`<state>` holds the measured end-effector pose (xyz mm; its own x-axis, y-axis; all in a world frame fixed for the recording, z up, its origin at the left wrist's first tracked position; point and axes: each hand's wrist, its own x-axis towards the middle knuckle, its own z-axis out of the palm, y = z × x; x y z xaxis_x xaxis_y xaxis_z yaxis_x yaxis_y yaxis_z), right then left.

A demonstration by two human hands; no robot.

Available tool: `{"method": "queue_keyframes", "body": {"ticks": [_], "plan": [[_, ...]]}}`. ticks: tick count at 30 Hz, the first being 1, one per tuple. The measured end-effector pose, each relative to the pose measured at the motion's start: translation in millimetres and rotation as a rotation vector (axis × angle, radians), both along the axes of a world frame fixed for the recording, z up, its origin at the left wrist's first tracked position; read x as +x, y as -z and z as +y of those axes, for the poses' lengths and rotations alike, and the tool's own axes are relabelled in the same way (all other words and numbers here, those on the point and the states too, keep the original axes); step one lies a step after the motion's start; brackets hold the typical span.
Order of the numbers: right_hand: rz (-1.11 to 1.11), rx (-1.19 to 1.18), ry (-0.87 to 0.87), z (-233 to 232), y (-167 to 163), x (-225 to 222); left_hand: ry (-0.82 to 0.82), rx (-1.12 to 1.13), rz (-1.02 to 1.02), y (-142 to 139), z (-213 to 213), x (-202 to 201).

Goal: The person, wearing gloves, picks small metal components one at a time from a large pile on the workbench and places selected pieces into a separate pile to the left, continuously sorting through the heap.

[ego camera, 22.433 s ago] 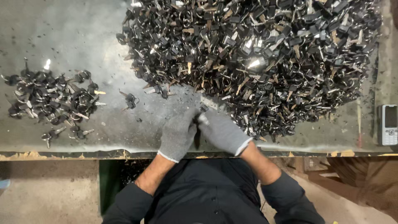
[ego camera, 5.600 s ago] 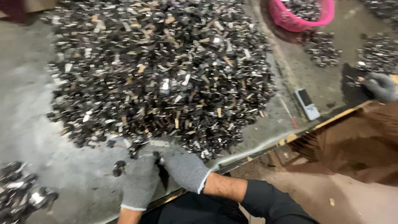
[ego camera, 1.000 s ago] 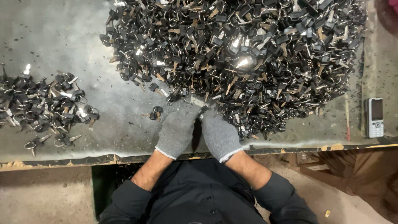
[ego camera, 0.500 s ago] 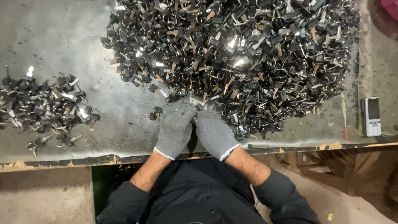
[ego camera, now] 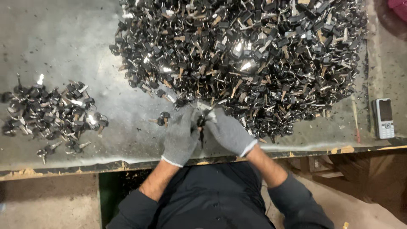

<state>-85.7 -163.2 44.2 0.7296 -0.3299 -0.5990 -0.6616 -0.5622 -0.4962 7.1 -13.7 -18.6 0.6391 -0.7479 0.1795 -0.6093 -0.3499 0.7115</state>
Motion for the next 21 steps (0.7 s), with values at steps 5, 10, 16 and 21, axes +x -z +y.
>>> {"method": "queue_keyframes", "body": {"ticks": [5, 10, 16, 21], "plan": [[-0.5, -0.448, -0.127, 17.9, 11.5, -20.4, -0.07, 0.028, -0.36, 2.8, 1.9, -11.8], [-0.229, -0.564, -0.298, 22.2, 24.6, -33.6, -0.016, -0.018, -0.259, 16.9, 2.3, -2.2], [-0.205, -0.377, -0.225, 18.0, 27.8, -25.1, 0.05, 0.002, -0.217, 15.0, 3.8, -5.5], [-0.174, -0.46, -0.186, 13.1, 31.2, -21.1, 0.008, -0.129, -0.312, 7.0, 0.0, -3.8]]}}
